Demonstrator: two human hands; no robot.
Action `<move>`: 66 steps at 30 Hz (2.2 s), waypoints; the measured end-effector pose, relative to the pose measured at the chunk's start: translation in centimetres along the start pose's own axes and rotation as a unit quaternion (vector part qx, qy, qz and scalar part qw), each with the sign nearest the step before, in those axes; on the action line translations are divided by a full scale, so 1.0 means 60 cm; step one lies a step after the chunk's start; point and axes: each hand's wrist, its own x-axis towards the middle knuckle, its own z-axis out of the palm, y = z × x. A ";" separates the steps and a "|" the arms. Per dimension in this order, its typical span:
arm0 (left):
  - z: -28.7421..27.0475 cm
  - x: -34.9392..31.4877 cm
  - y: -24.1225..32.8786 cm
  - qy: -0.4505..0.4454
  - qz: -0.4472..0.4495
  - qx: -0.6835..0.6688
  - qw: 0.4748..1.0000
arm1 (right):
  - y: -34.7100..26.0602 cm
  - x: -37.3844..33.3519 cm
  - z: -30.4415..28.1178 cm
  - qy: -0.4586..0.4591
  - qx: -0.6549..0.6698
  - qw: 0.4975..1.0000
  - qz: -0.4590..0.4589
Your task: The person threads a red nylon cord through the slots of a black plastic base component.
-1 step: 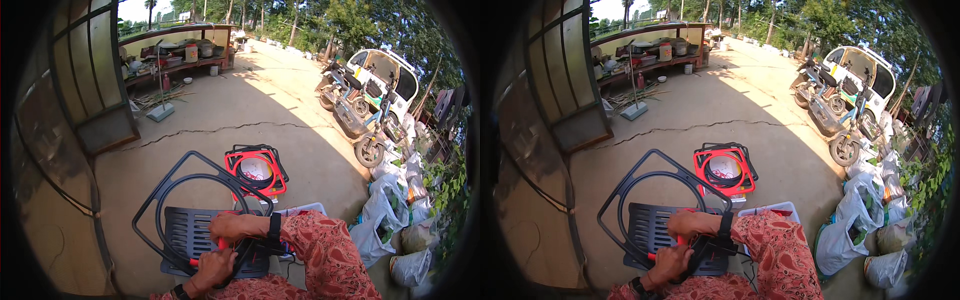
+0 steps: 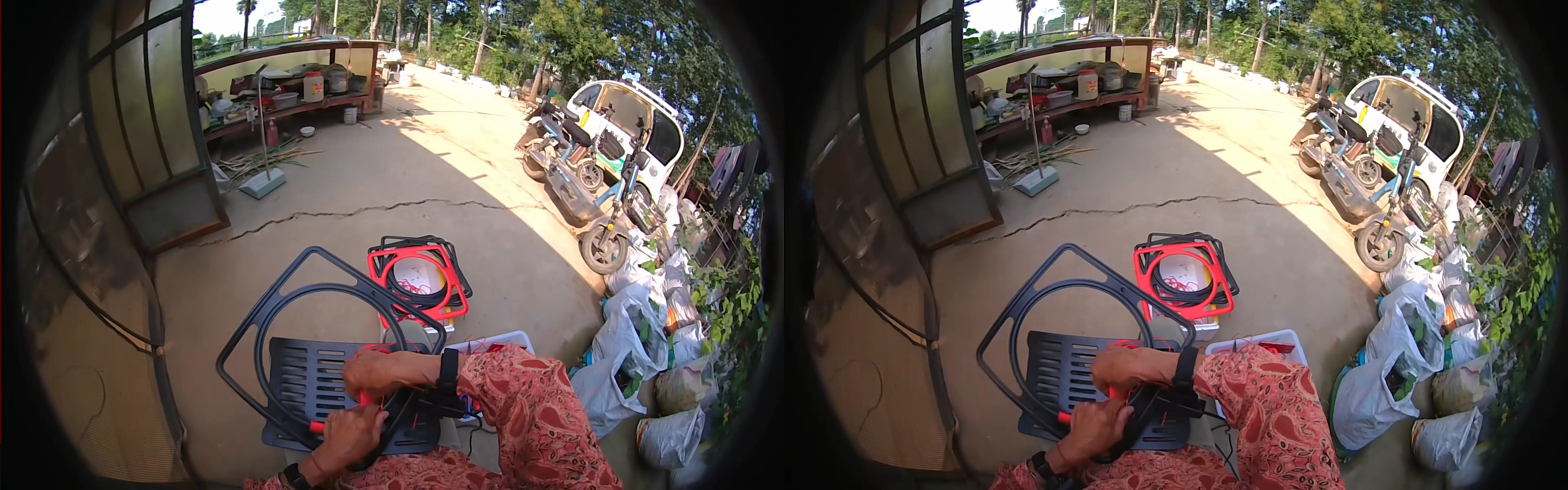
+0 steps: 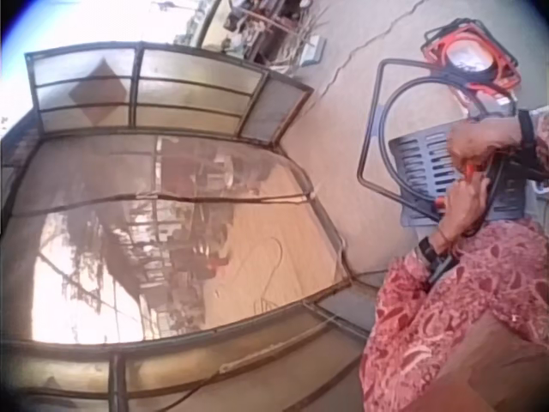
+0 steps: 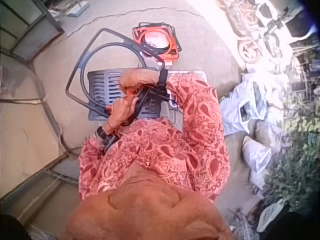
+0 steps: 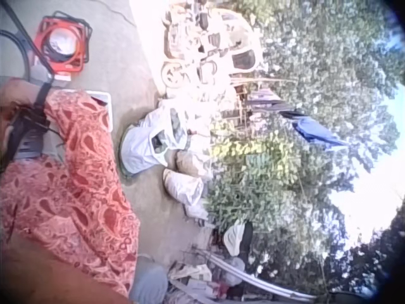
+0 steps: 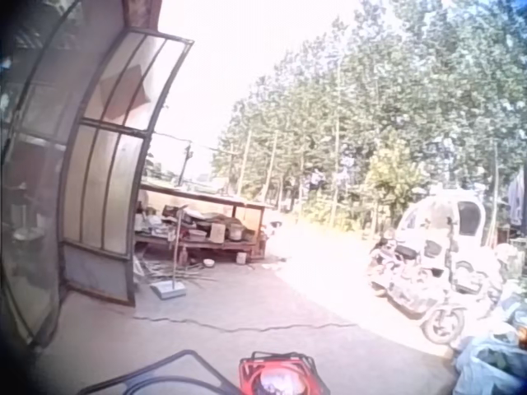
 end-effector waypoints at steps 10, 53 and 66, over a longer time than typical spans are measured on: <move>0.016 0.026 -0.046 0.042 -0.034 -0.066 0.996 | 0.005 -0.046 -0.024 0.166 0.127 0.978 0.025; 0.053 0.043 -0.144 -0.030 -0.123 -0.322 0.938 | -0.070 -0.007 0.077 0.214 -0.088 0.972 -0.049; 0.037 0.007 -0.121 -0.123 -0.220 -0.380 0.890 | -0.119 -0.049 0.116 0.328 0.256 0.909 -0.006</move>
